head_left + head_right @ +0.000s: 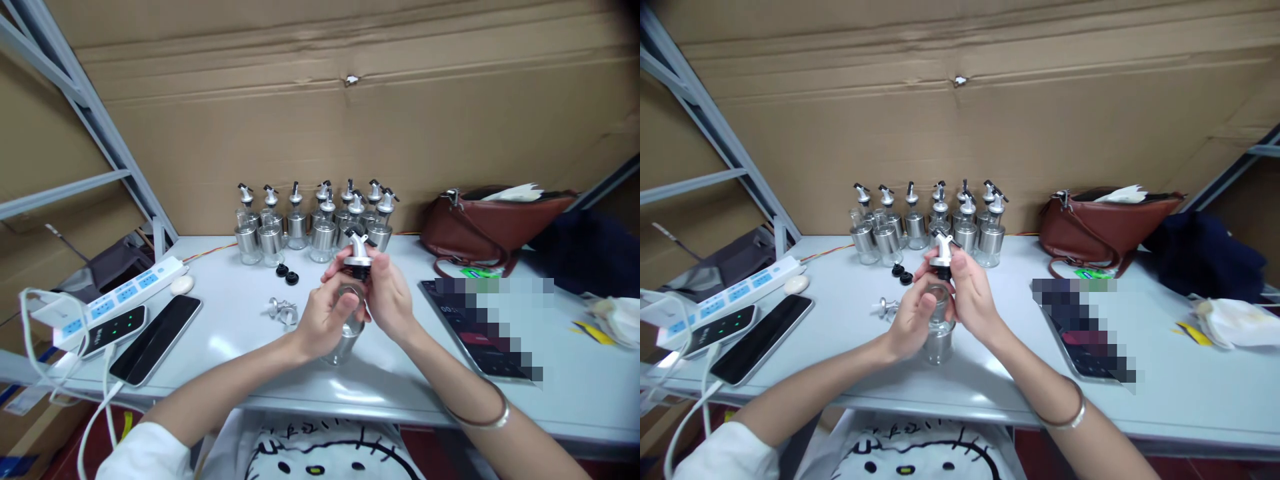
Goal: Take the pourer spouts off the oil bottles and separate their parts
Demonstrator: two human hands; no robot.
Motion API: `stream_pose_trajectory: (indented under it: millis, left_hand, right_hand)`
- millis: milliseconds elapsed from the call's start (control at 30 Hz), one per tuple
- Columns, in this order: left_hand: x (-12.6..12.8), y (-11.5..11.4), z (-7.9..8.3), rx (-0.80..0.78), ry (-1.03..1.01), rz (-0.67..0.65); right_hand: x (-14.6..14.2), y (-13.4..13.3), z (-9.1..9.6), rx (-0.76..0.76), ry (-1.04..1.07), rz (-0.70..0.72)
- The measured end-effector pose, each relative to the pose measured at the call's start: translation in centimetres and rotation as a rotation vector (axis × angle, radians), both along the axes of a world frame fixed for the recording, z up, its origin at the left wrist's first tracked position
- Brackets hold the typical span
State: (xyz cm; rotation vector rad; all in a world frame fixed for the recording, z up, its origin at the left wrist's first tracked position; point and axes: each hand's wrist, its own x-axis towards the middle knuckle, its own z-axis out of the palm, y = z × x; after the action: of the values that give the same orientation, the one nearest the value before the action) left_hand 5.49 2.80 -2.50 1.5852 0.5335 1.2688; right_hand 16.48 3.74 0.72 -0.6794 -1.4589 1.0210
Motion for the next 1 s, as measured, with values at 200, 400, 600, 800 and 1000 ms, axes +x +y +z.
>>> stream_pose_trajectory:
  millis: [200, 400, 600, 800, 1000]
  left_hand:
    - [-1.3, 1.5, 3.2, 0.072, -0.048, 0.121]
    - [-2.9, 9.6, 6.9, 0.348, -0.035, 0.555]
    - [-3.5, 15.0, 3.0, 0.439, 0.135, 0.76]
    - [-3.5, 16.9, 0.3, 0.336, 0.203, 0.853]
    - [-3.4, 17.7, -0.2, 0.323, 0.278, 0.82]
  right_hand:
    - [0.9, 2.4, -0.9, 0.114, 0.227, -0.313]
    - [1.2, 3.3, -1.2, 0.138, 0.154, -0.392]
    - [1.2, 3.4, -1.5, 0.117, 0.111, -0.34]
    - [1.1, 3.5, -1.7, 0.097, 0.119, -0.344]
    - [0.9, 3.4, -1.9, 0.102, 0.094, -0.342]
